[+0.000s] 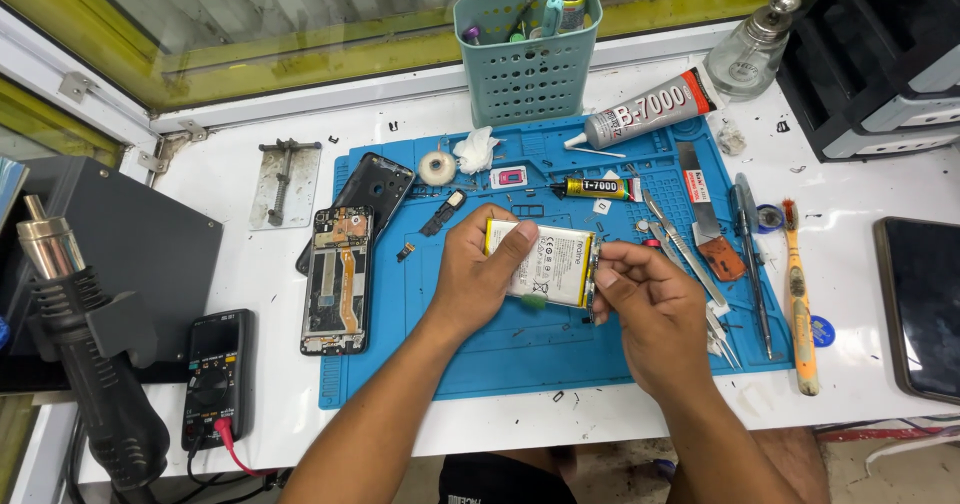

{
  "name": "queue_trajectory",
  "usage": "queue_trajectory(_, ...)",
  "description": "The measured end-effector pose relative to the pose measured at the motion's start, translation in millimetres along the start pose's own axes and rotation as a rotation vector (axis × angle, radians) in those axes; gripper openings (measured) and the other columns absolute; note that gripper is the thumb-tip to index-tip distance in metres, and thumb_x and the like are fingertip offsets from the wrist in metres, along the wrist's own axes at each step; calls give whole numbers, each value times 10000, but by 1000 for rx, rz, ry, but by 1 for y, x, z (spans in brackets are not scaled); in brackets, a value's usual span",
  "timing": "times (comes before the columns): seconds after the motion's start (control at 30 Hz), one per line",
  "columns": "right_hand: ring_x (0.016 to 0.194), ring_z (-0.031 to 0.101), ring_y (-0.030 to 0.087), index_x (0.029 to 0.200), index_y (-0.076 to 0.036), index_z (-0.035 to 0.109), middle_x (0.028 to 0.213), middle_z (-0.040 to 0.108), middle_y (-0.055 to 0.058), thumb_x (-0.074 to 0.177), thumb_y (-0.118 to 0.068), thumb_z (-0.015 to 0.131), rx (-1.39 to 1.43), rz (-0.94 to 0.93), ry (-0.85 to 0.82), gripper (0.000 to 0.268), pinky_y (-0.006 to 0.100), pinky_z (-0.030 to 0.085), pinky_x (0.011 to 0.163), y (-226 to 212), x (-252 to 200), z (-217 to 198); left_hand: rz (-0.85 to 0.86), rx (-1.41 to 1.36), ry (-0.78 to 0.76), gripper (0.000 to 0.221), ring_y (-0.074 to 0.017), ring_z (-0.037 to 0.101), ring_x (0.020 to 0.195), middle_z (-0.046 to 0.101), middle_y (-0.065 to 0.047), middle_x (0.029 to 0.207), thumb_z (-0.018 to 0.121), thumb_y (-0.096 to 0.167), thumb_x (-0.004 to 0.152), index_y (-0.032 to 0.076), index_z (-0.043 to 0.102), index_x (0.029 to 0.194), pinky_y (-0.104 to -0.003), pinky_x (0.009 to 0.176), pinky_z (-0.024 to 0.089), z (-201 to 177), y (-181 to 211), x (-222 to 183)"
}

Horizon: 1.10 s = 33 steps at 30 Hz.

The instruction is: Soldering a component on a mobile phone circuit board and peeling a protective film from a replacement battery.

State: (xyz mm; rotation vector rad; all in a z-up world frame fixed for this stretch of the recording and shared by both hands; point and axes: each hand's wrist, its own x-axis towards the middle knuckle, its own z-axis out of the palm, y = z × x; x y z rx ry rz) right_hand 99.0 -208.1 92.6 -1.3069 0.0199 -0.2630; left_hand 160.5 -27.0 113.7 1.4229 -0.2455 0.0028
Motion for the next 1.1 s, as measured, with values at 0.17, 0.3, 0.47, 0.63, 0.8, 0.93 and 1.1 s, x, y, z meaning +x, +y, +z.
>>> queue_trajectory(0.17, 651, 660, 204, 1176, 125, 647, 875, 639, 193, 988, -35, 599, 26, 3, 30, 252, 302, 564, 534, 11, 4, -9, -12, 12, -15, 304, -95, 619, 552, 649, -96, 590, 737, 299, 960, 57, 631, 809, -225, 539, 475, 2, 1, -2)
queue_trajectory(0.3, 585, 656, 203, 1071, 122, 660, 759, 595, 164, 985, -45, 628, -56, -4, 37, 191, 296, 550, 487, 7, 3, -12, -6, 41, -38, 290, -100, 622, 566, 663, -108, 601, 731, 285, 965, 58, 639, 809, -232, 562, 479, 4, 3, -4)
queue_trajectory(0.47, 538, 642, 200, 995, 109, 665, 708, 580, 154, 981, -59, 640, -63, 22, 16, 171, 298, 547, 452, 10, 5, -14, -1, 47, -48, 283, -108, 631, 574, 671, -115, 607, 739, 270, 960, 53, 640, 807, -234, 569, 483, 5, 3, -6)
queue_trajectory(0.63, 550, 644, 192, 968, 70, 622, 708, 563, 125, 1025, -102, 564, 53, 121, -53, 191, 298, 551, 466, 10, 6, -15, -15, 40, -49, 282, -108, 634, 569, 684, -127, 613, 735, 267, 961, 51, 642, 805, -225, 563, 475, 5, 4, -5)
queue_trajectory(0.8, 576, 655, 187, 1003, 63, 599, 744, 573, 124, 1039, -112, 545, 140, 165, -73, 186, 300, 568, 484, 9, 7, -16, -25, 21, -42, 285, -108, 633, 561, 684, -127, 610, 733, 275, 960, 54, 640, 806, -224, 556, 473, 3, 2, -4)
queue_trajectory(0.93, 571, 651, 189, 1001, 48, 570, 751, 574, 134, 1074, -128, 490, 143, 172, -60, 207, 300, 564, 496, -8, 9, -8, -33, 5, -36, 279, -106, 634, 560, 687, -128, 612, 729, 267, 963, 54, 639, 805, -225, 553, 478, 2, 0, -4)
queue_trajectory(1.1, 576, 648, 189, 1039, 6, 526, 804, 586, 142, 1112, -166, 420, 76, 69, -42, 215, 294, 561, 486, 1, 12, -15, -61, -55, -25, 294, -107, 637, 558, 674, -114, 604, 731, 295, 958, 54, 642, 814, -214, 547, 486, 0, -2, 0)
